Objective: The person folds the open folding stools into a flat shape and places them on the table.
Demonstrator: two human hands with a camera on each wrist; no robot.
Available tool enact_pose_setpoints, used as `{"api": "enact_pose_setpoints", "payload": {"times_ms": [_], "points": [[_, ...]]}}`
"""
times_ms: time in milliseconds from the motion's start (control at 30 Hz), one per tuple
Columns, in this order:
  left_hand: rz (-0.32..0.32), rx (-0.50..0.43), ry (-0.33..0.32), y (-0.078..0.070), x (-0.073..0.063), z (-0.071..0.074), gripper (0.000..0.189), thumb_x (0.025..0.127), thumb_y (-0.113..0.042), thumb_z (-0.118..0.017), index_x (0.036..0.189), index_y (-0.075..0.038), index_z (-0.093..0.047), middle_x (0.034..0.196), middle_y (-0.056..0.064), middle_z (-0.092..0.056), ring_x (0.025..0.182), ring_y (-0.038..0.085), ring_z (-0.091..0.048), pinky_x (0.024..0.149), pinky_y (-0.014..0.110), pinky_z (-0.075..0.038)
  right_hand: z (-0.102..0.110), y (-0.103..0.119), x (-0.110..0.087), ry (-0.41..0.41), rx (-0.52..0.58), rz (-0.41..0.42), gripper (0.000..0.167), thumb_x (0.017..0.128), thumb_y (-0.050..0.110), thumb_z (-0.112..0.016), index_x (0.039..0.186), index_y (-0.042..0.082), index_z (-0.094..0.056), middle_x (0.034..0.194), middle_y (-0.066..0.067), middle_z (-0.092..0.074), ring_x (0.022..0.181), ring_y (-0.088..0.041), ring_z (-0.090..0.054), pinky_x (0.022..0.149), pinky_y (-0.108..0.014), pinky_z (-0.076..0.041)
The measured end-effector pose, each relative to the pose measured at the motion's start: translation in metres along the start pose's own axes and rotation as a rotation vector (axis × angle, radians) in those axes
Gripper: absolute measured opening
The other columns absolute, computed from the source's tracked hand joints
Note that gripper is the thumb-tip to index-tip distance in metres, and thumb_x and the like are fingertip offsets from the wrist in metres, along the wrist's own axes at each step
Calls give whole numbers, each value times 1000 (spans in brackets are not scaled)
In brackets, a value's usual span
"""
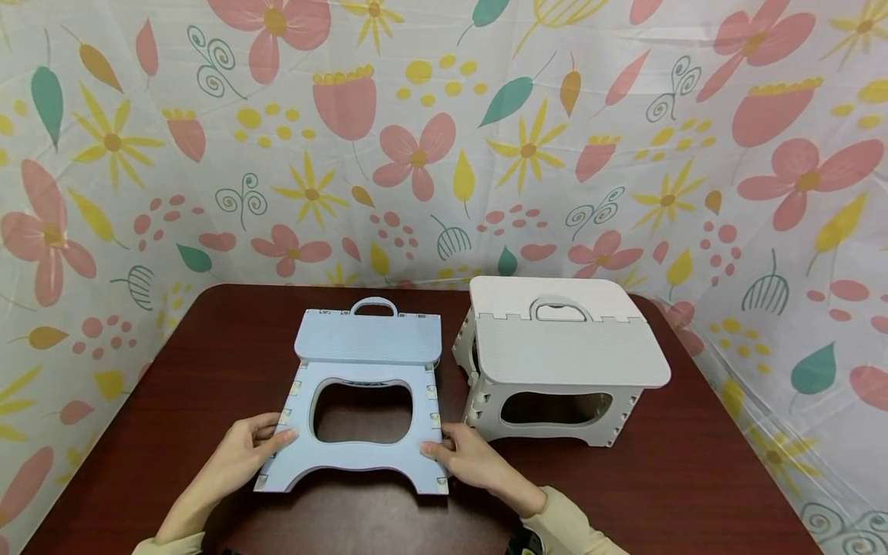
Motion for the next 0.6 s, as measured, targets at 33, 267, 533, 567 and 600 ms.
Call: {"api": "enact_pose_setpoints", "payload": {"times_ms": [33, 267, 533, 567, 600], "points": [[1, 2, -1, 0, 0, 0, 54, 95, -22, -63, 129, 17, -48, 116, 28, -65, 98, 26, -68, 72, 25, -55, 0, -1, 1, -1, 1, -3, 32, 98, 19, -57, 115, -9, -60, 86, -20, -73, 68, -7, -64, 60, -24, -53], [-5, 22, -6, 2, 1, 0, 55, 94, -23, -63, 128, 17, -49, 115, 27, -66, 98, 27, -68, 73, 26, -55, -2, -4, 2, -1, 11, -19, 32, 98, 18, -57, 114, -9, -60, 87, -20, -73, 69, -8, -64, 61, -24, -54], [-10, 23, 0, 3, 2, 0, 54, 94, -22, -63, 128, 17, -50, 114, 26, -66, 97, 24, -68, 72, 25, -55, -2, -2, 1, -1, 33, -21, 32, 97, 18, -58, 113, -10, -60, 87, -20, -73, 70, -9, -65, 61, -27, -55], [-10, 24, -1, 3, 2, 0, 53, 94, -22, -63, 128, 17, -50, 114, 26, -67, 96, 24, -68, 71, 25, -55, -1, -2, 1, -2, 34, -21, 32, 97, 18, -58, 113, -10, -60, 87, -20, -72, 70, -9, -65, 61, -27, -55], [-11, 24, 0, 3, 2, 0, 53, 94, -22, -63, 128, 17, -50, 114, 26, -67, 97, 24, -68, 71, 25, -55, -1, -2, 1, -2, 35, -20, 32, 97, 18, -58, 113, -10, -60, 87, -20, -72, 70, -9, -65, 61, -27, -55]]}}
Point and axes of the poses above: each hand's wrist, its own x-axis towards the middle knuckle, its own z-axis out of the back of the hand, y = z × x, the point moved 3 cm from there along x, towards the middle knuckle
